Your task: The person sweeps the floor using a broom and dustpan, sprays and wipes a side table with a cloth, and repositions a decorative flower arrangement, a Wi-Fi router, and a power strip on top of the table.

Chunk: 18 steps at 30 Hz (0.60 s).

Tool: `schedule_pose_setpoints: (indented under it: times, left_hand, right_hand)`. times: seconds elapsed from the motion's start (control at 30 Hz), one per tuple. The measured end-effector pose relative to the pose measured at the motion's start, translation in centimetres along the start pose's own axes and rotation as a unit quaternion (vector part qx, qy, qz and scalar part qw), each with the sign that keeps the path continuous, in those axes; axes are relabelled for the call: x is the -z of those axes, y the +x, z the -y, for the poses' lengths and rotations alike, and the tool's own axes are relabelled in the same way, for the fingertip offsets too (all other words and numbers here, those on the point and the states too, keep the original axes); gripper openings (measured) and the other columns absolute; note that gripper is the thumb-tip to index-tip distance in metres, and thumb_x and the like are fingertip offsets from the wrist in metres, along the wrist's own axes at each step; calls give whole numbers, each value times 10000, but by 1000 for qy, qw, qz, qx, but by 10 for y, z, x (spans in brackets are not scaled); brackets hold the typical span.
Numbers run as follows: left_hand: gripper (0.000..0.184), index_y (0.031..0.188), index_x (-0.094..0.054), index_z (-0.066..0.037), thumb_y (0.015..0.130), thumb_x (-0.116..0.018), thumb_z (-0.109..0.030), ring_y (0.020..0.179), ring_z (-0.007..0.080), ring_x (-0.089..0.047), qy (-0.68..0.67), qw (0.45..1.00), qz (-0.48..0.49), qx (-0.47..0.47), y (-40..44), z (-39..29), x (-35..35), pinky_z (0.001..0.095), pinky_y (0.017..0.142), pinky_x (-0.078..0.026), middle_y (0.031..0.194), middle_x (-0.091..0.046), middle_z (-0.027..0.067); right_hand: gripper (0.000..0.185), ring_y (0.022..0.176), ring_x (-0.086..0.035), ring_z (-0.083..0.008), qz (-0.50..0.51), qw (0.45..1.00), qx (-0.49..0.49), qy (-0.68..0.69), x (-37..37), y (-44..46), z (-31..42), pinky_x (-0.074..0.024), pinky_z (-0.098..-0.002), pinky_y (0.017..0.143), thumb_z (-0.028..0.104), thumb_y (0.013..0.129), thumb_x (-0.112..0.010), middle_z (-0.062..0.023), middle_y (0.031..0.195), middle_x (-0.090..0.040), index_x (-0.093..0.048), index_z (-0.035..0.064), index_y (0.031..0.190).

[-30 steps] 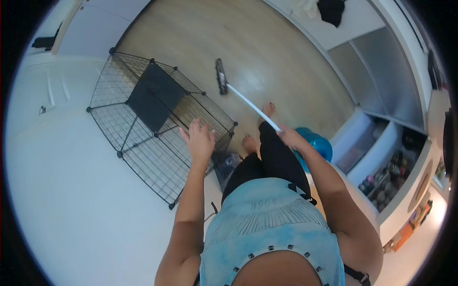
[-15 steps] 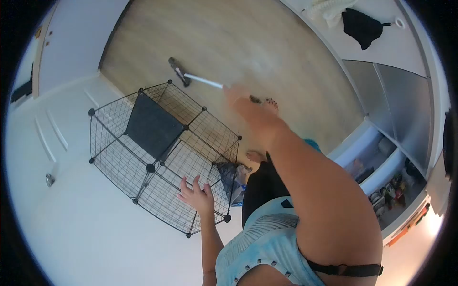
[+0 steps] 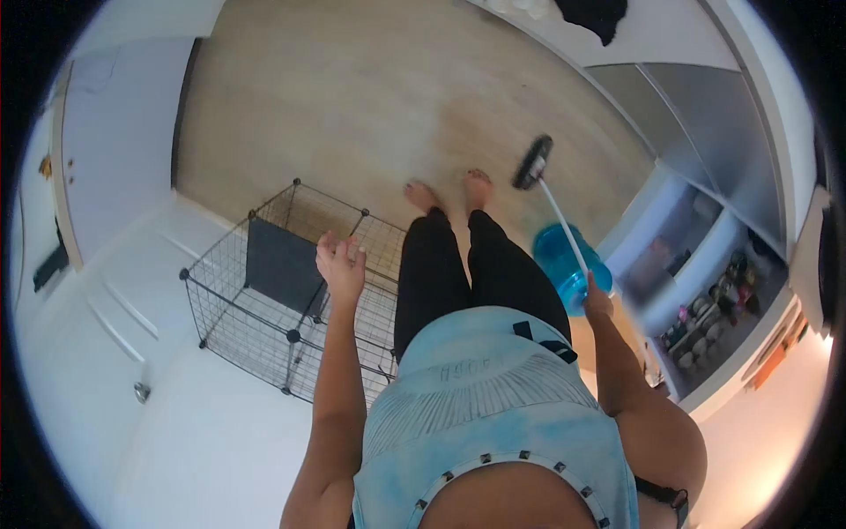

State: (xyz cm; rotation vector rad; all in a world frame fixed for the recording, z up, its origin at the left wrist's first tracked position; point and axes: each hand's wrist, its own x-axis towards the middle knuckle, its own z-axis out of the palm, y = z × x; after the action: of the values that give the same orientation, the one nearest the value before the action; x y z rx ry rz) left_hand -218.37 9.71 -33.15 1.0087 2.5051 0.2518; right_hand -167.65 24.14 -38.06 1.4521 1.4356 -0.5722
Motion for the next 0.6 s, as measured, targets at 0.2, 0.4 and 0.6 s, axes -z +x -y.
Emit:
schedule_pose_setpoints:
  times: [0.2, 0.4, 0.6]
  left_hand:
    - [263, 928, -589, -114, 680, -644, -181, 1080, 378, -328, 16, 998, 41, -33, 87, 23, 2, 430, 907, -284, 1200, -334, 181]
    - [271, 930, -598, -124, 682, -638, -227, 1081, 362, -326, 33, 988, 151, -30, 201, 59, 41, 425, 923, -284, 1195, -337, 152]
    - [271, 989, -574, -62, 753, -586, -195, 935, 259, -484, -75, 978, 157, -116, 299, 103, 104, 353, 840, -374, 964, -517, 128]
  right_hand:
    - [409, 818, -573, -367, -27, 993, -55, 105, 43, -41, 42, -445, -476, 694, 233, 876, -332, -189, 913, -580, -302, 315, 1275]
    - [491, 778, -583, -358, -116, 978, 130, 116, 209, -56, 242, -475, -454, 661, 131, 816, -392, -194, 932, -565, -304, 218, 1291]
    - [371, 898, -562, -311, -163, 945, 223, 173, 335, 15, 477, -468, -428, 711, 342, 898, -285, -144, 1008, -554, -497, 143, 1129]
